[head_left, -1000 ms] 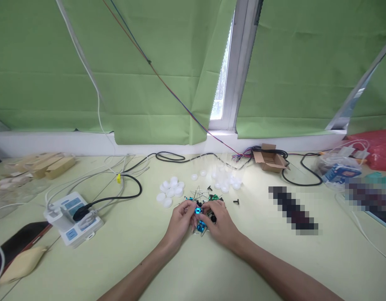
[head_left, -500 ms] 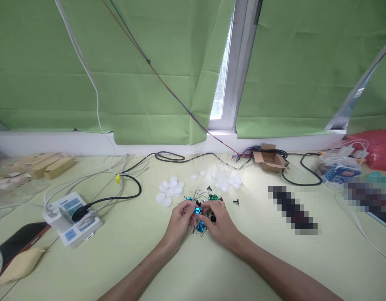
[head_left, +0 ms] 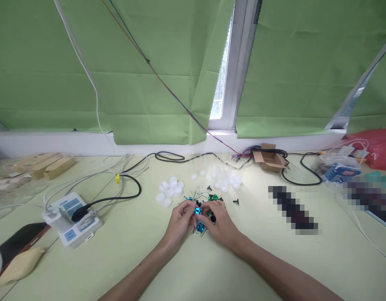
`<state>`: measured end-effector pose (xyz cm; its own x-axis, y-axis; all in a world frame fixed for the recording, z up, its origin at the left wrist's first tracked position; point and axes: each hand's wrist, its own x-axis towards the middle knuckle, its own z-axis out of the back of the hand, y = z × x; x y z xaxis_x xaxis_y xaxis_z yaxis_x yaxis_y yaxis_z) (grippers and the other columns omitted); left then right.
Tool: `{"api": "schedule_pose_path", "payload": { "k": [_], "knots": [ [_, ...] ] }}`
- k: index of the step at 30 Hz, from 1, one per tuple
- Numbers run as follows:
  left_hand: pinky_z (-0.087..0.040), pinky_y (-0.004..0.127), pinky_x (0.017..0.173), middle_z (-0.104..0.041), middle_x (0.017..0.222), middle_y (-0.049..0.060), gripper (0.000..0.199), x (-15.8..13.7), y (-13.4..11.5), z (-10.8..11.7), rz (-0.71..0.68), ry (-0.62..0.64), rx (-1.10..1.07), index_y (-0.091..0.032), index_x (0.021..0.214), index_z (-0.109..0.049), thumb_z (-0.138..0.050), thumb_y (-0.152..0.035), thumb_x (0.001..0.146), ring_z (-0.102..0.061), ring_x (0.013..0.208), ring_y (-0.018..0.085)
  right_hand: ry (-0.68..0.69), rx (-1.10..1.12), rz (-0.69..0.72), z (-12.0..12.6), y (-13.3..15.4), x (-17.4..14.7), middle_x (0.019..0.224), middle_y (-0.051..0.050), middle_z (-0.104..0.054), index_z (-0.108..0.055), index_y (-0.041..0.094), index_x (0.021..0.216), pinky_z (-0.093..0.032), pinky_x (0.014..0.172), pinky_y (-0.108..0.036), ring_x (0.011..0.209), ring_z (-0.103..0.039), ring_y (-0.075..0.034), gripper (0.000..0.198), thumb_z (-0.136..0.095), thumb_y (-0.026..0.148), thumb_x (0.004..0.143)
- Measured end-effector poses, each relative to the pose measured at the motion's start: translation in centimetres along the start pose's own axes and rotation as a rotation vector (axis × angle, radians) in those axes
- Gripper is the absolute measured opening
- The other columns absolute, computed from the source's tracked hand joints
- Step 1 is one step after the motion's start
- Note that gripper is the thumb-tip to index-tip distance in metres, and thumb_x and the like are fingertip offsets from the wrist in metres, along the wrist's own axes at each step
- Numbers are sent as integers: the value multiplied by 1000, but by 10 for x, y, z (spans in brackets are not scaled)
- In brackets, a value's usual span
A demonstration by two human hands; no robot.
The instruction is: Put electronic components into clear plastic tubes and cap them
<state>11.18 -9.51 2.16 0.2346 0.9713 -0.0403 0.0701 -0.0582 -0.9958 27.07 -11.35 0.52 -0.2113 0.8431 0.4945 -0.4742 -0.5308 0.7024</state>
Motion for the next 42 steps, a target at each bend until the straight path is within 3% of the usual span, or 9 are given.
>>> {"api": "schedule_pose_path", "payload": {
  "k": [15, 19, 23, 28, 33, 37, 42],
  "knots": [
    [-38, 21, 44, -55, 50, -3, 34, 0, 0, 0, -8, -9, -2, -18, 78, -59, -62, -50, 86, -47, 43, 10, 12, -29, -12, 0, 1, 1, 85, -1, -67, -58, 22, 89, -36, 92, -41, 83, -59, -19, 7, -55, 21, 95],
    [-38, 21, 44, -54, 50, -4, 34, 0, 1, 0, -8, -4, -5, -18, 78, -59, -62, -51, 86, -46, 42, 10, 0, -27, -4, 0, 1, 0, 85, -1, -67, -58, 22, 94, -37, 92, -41, 83, -59, -19, 1, -58, 23, 94],
    [-39, 21, 45, -54, 50, -3, 34, 1, 3, 1, -15, 4, 0, -18, 78, -60, -60, -50, 87, -46, 42, 10, -12, -2, 17, 1, 1, -1, 88, -2, -66, -57, 23, 99, -38, 92, -41, 87, -60, -21, 9, -62, 23, 92],
    [-38, 21, 43, -54, 49, -4, 33, 0, 1, -1, 0, -17, -17, -18, 76, -60, -64, -50, 84, -47, 42, 10, -1, 1, 15, 1, 1, 0, 87, -2, -67, -57, 22, 94, -37, 93, -44, 84, -59, -21, 1, -58, 22, 94],
    [-38, 21, 44, -54, 48, -4, 34, -1, -2, -2, 2, -21, -11, -18, 76, -59, -65, -51, 83, -46, 41, 10, 12, -20, -10, 0, 1, 1, 86, -2, -67, -57, 22, 89, -37, 92, -43, 83, -59, -20, 7, -55, 21, 95],
    [-38, 21, 45, -54, 48, -4, 34, 0, -1, -1, -9, -12, 3, -18, 76, -59, -63, -51, 85, -46, 41, 9, 6, -11, 0, 0, 1, 0, 86, -1, -66, -57, 22, 94, -37, 92, -43, 83, -59, -20, 1, -58, 22, 94],
    [-38, 21, 45, -54, 49, -4, 33, 1, 1, 1, -19, -4, 14, -18, 78, -60, -62, -50, 86, -47, 42, 10, -13, 5, 23, 0, 2, -1, 87, -2, -66, -57, 22, 97, -37, 94, -44, 86, -60, -21, 8, -62, 21, 91]
  ]
}}
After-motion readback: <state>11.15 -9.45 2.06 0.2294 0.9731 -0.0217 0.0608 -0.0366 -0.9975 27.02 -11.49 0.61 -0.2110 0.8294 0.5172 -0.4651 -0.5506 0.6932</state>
